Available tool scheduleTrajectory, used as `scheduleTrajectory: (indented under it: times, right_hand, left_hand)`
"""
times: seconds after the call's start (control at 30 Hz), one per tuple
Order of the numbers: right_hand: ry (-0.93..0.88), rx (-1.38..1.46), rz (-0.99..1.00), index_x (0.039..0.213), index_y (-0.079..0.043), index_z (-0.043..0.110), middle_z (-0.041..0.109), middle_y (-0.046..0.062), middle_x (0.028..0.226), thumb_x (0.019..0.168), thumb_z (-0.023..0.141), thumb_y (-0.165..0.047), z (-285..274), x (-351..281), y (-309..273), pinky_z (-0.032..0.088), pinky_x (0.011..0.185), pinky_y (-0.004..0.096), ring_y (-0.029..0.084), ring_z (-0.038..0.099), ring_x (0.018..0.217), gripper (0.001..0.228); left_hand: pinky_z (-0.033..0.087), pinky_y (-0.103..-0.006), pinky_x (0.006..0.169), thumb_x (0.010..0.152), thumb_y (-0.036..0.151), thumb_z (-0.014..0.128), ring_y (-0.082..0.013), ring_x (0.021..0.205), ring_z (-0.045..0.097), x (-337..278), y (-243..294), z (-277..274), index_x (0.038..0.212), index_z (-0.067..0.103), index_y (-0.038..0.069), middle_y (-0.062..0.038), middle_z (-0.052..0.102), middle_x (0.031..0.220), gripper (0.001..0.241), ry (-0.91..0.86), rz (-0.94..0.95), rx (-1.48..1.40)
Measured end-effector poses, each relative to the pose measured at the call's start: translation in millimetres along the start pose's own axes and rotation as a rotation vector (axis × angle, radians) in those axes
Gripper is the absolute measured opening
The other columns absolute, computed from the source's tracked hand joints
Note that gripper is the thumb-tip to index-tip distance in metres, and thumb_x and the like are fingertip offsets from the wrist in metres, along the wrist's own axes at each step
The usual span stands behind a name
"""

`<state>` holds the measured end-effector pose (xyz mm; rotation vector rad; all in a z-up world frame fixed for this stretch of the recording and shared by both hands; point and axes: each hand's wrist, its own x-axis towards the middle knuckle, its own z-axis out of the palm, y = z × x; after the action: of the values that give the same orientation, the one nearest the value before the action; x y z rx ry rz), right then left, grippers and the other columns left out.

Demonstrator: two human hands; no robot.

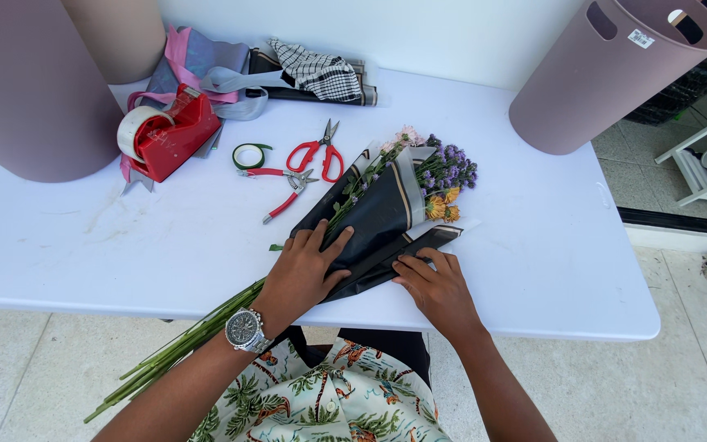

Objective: The person wraps a bouquet of purple and yellow flowers in black and white paper on a table, securing the wrap with tape.

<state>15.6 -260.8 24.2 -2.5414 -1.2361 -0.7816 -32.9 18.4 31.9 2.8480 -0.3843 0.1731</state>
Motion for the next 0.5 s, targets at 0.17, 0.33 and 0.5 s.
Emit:
scheduleTrajectory:
  times: [0.17, 0.33, 0.5]
  right_hand:
    - [-0.02, 0.027, 0.039, 0.113, -0.019, 0.078, 0.076, 0.001, 0.115, 0.097, 0.071, -0.024, 13, -10, -6, 0.049, 0.083, 0.037, 0.024, 0.067, 0.109, 0.018]
    - [-0.022, -0.043, 0.053, 0.113, -0.019, 0.076, 0.075, 0.0, 0.115, 0.099, 0.069, -0.024, 18, -14, -7, 0.049, 0.081, 0.035, 0.024, 0.067, 0.109, 0.016]
    - [-0.193, -0.15, 0.028, 0.126, -0.019, 0.069, 0.07, 0.002, 0.123, 0.099, 0.065, -0.014, 16, -19, -9, 0.047, 0.088, 0.039, 0.025, 0.062, 0.119, 0.027]
  left_hand:
    - [0.055, -0.0474, 0.087, 0.101, 0.033, 0.062, -0.0402, 0.113, 0.065, -6, 3, 12, 0.154, 0.049, 0.011, -0.032, 0.062, 0.132, 0.059, 0.184, 0.134, 0.173]
    - [0.055, -0.0441, 0.077, 0.105, 0.034, 0.059, -0.0396, 0.101, 0.067, -8, 5, 22, 0.143, 0.06, 0.004, -0.035, 0.067, 0.122, 0.048, 0.385, 0.28, 0.358]
    - [0.055, -0.0414, 0.077, 0.107, 0.026, 0.055, -0.0365, 0.101, 0.068, -8, 3, 14, 0.146, 0.055, 0.002, -0.034, 0.068, 0.119, 0.046, 0.393, 0.346, 0.451]
